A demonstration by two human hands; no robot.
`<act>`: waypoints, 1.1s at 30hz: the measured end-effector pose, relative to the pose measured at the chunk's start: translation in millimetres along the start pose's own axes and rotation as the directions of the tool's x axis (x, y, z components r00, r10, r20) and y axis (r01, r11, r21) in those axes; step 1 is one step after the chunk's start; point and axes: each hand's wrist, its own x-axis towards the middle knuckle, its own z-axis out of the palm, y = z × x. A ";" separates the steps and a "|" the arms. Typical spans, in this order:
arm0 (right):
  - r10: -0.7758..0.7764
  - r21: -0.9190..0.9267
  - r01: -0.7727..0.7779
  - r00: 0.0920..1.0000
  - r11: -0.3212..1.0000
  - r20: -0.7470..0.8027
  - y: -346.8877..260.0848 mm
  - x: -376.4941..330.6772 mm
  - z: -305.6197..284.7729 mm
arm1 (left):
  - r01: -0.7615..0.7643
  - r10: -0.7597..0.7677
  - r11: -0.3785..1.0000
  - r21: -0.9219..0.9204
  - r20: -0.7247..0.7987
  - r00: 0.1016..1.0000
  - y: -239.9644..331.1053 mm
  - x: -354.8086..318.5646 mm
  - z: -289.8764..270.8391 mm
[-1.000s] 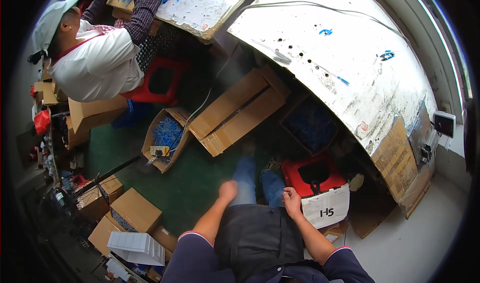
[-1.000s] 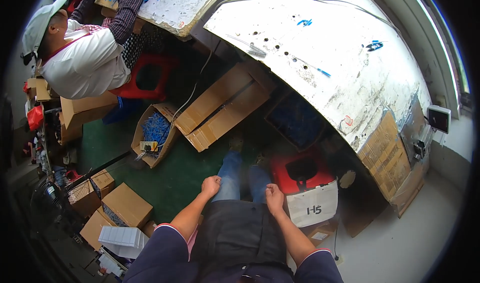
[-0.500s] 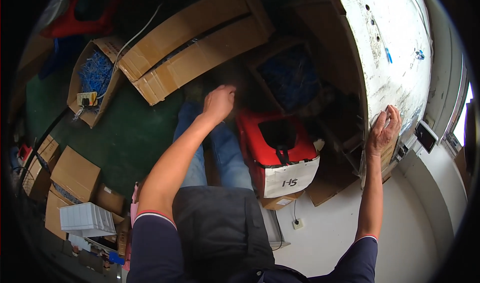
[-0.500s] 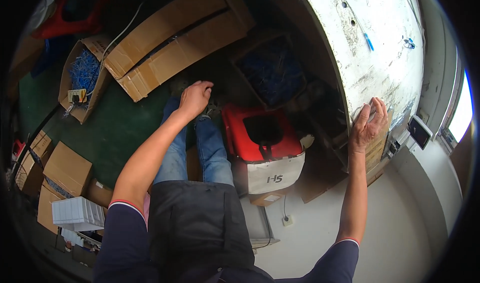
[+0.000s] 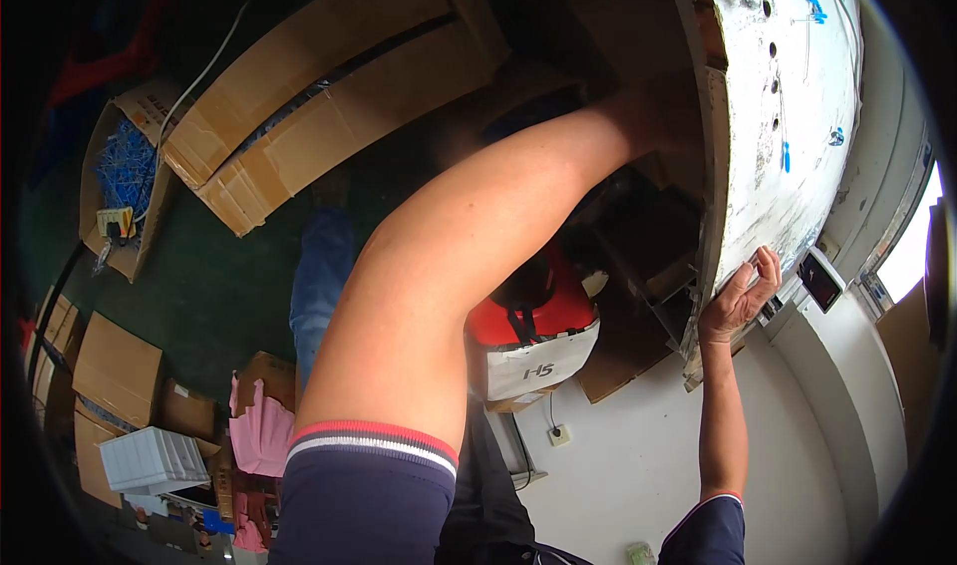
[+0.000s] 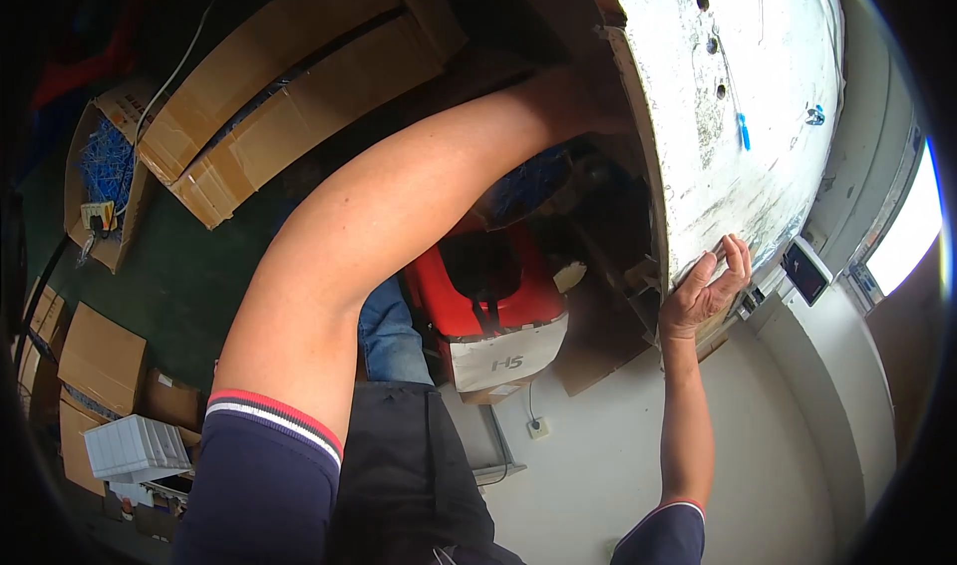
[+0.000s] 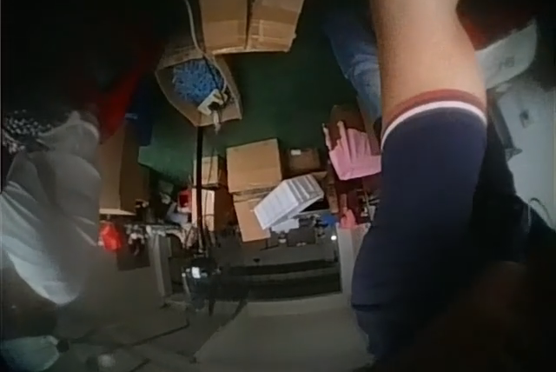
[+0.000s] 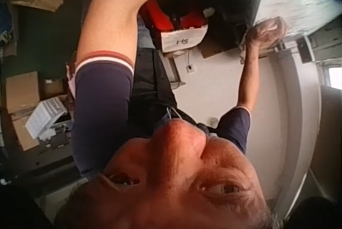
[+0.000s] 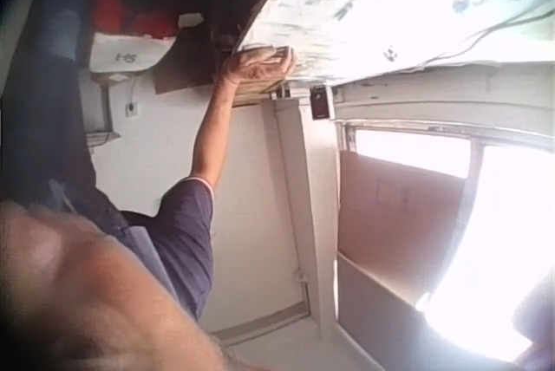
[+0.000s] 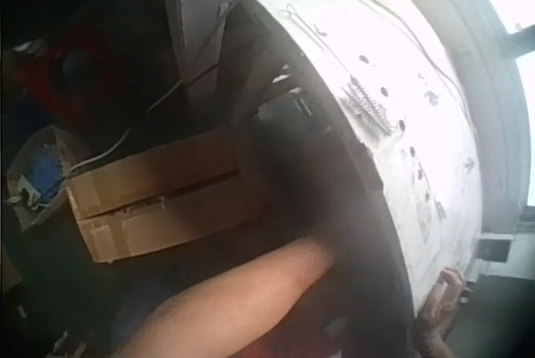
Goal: Gathering and organizing small blue wire or component assemblies on a workbench.
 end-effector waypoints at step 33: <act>0.027 -0.014 -0.027 1.000 1.000 0.001 0.6 0.5 0.2 | 0.398 -0.310 0.859 0.323 -0.292 0.905 23.3 -168.1 -77.4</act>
